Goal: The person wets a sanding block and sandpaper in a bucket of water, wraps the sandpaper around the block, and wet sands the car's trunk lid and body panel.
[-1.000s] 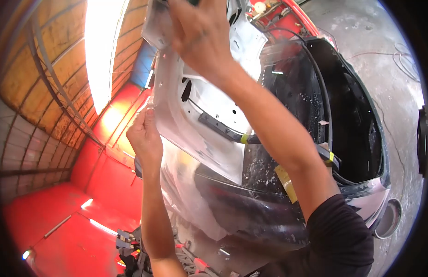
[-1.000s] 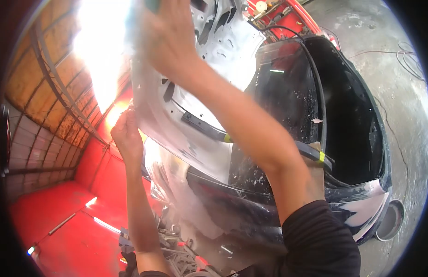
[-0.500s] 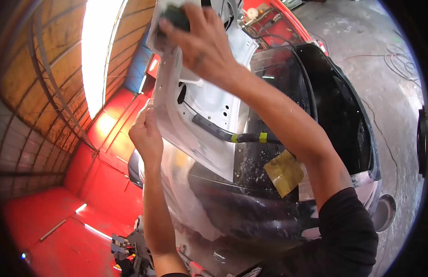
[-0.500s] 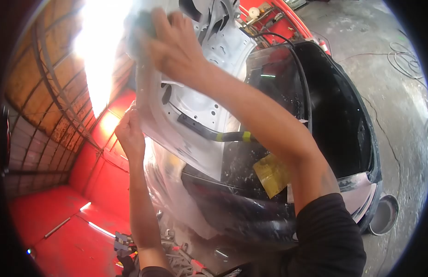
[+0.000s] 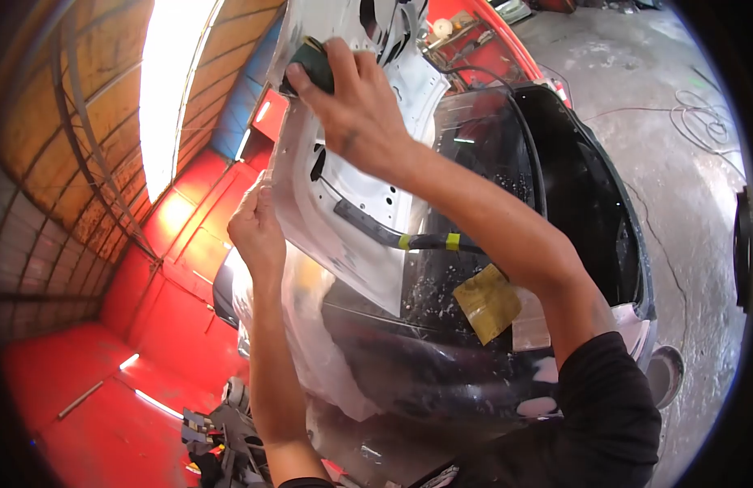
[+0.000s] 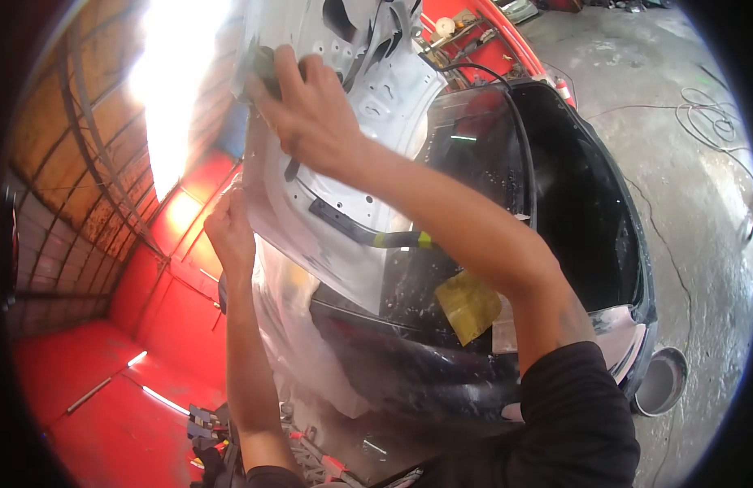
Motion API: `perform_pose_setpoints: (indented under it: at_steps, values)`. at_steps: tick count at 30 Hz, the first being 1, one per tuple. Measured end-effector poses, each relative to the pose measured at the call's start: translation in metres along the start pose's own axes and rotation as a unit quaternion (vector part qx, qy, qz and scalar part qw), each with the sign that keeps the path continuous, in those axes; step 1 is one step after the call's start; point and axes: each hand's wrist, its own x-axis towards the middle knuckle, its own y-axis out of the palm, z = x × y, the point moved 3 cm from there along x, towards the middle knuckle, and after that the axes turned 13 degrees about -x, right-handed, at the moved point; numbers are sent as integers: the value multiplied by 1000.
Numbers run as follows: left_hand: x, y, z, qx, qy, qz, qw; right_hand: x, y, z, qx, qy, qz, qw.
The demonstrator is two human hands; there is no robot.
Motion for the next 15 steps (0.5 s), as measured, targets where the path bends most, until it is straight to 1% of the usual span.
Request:
perform_pose_setpoints:
  at_steps: [2, 3, 6, 7, 8, 10, 13, 15]
  values:
    - [-1, 0, 0, 0, 12, 0, 1000, 17, -6, -12, -10, -45, 13, 999]
    - [0, 1, -3, -1, 20, -2, 1000, 24, -2, -23, -22, -60, 4, 998]
    - [-3, 0, 1, 5, 29, -4, 1000, 17, 1, -11, -66, 31, -16, 997]
    - [-1, 1, 2, 5, 35, -7, 999, 0, 2, 4, -48, 11, 29, 998]
    - [-1, 2, 3, 1, 34, -8, 999, -16, 7, 12, -62, -32, -7, 998]
    - [0, 2, 4, -7, 33, -13, 999, -1, 0, -4, -33, -64, 1, 997]
    - [-4, 3, -4, 13, -2, -17, 1000, 29, -3, -30, -16, -47, 15, 999]
    - [-7, 2, -1, 29, -9, -15, 999, 2, 2, -10, -16, -8, 15, 1000]
